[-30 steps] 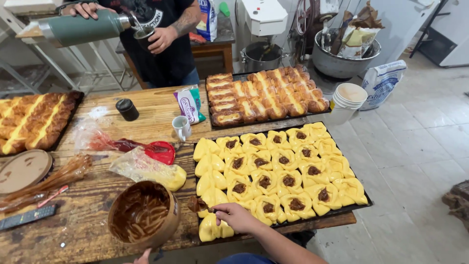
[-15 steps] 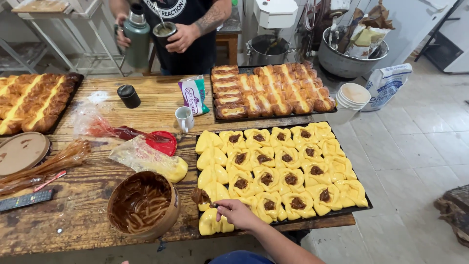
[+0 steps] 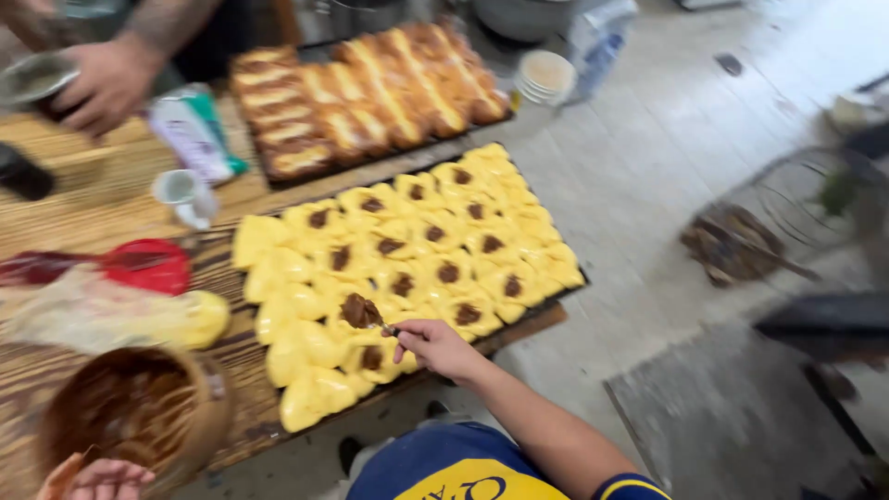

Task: Filling dough pastries with chocolate using a spoon

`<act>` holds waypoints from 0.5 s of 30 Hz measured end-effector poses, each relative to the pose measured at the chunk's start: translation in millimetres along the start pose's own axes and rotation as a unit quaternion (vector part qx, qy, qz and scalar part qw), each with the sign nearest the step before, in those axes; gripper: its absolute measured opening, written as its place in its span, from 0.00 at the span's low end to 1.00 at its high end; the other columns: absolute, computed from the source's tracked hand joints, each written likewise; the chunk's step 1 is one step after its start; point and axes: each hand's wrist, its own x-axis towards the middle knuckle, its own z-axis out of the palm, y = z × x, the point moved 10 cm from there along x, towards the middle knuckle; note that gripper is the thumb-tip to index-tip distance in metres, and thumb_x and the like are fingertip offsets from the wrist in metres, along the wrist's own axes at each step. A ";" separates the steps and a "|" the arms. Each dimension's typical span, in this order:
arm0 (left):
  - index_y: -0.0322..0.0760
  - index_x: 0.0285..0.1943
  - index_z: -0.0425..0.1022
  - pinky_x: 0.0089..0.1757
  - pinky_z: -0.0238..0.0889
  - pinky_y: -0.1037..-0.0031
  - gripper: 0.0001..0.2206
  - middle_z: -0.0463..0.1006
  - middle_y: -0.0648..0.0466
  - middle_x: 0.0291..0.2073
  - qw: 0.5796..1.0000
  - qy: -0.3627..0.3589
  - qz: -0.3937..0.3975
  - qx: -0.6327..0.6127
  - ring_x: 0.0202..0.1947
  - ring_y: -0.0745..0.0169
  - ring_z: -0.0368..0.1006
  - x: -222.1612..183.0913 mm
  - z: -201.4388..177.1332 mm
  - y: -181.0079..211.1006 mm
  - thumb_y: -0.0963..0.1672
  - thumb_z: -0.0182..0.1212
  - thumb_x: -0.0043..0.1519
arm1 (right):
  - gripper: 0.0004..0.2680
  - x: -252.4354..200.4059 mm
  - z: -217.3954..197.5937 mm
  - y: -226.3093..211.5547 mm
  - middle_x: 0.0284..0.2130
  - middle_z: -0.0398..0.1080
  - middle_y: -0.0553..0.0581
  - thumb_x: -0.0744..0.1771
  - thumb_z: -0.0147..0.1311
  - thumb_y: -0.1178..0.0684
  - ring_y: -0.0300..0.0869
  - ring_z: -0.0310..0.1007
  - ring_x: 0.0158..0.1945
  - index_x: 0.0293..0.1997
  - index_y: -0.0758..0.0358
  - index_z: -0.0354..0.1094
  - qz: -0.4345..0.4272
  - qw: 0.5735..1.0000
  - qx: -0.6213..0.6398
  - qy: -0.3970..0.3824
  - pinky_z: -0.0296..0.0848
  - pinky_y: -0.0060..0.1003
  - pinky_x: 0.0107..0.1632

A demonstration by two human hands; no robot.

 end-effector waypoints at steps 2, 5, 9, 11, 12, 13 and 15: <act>0.23 0.85 0.52 0.53 0.65 0.42 0.29 0.64 0.24 0.49 0.990 0.056 0.043 0.118 0.47 0.26 0.66 -17.2 122.6 63.8 0.34 0.41 0.71 | 0.12 -9.2 -21.9 -6.4 0.30 0.74 0.53 0.73 0.43 0.56 0.31 0.42 0.17 0.61 0.69 0.70 -0.003 1.000 0.016 0.008 0.44 0.24 0.22; 0.35 0.73 0.68 0.34 0.75 0.74 0.42 0.77 0.54 0.39 0.997 0.069 0.003 0.033 0.35 0.61 0.77 -7.1 169.1 18.6 0.68 0.54 0.66 | 0.16 -17.4 -61.4 15.5 0.32 0.76 0.56 0.72 0.45 0.54 0.32 0.43 0.16 0.68 0.71 0.62 0.013 0.999 0.022 0.042 0.47 0.27 0.22; 0.37 0.67 0.69 0.38 0.66 0.69 0.24 0.74 0.48 0.43 0.988 0.115 -0.087 0.063 0.39 0.57 0.71 -39.0 254.9 23.2 0.52 0.31 0.77 | 0.13 -32.7 -97.4 32.6 0.32 0.76 0.57 0.72 0.46 0.54 0.32 0.43 0.17 0.62 0.68 0.69 0.030 0.998 0.039 0.037 0.44 0.25 0.23; 0.30 0.74 0.63 0.39 0.63 0.64 0.35 0.72 0.42 0.45 0.991 0.069 -0.076 0.080 0.41 0.51 0.68 -48.4 273.2 14.1 0.61 0.34 0.74 | 0.13 -37.8 -118.0 43.5 0.31 0.75 0.57 0.71 0.48 0.53 0.32 0.45 0.19 0.62 0.66 0.70 0.031 0.997 0.032 0.066 0.46 0.26 0.25; 0.30 0.74 0.63 0.39 0.63 0.64 0.35 0.72 0.42 0.45 0.990 0.075 -0.080 0.083 0.41 0.51 0.68 -53.1 275.2 13.5 0.61 0.34 0.74 | 0.13 -44.6 -122.8 42.3 0.31 0.75 0.57 0.71 0.48 0.53 0.32 0.45 0.19 0.62 0.66 0.70 0.038 0.997 0.032 0.061 0.46 0.26 0.25; 0.30 0.75 0.62 0.38 0.63 0.61 0.38 0.71 0.41 0.47 0.986 0.081 -0.110 0.097 0.41 0.48 0.67 -58.2 276.5 8.5 0.63 0.35 0.71 | 0.13 -50.7 -129.9 39.8 0.30 0.75 0.56 0.72 0.47 0.54 0.31 0.45 0.18 0.62 0.66 0.70 0.044 0.996 0.029 0.069 0.45 0.25 0.24; 0.29 0.77 0.60 0.38 0.63 0.58 0.42 0.70 0.40 0.48 0.979 0.095 -0.143 0.111 0.41 0.46 0.67 -69.3 277.9 6.0 0.64 0.36 0.68 | 0.12 -60.3 -141.8 37.9 0.30 0.75 0.56 0.72 0.46 0.55 0.30 0.44 0.18 0.61 0.66 0.71 0.056 0.996 0.024 0.071 0.44 0.25 0.22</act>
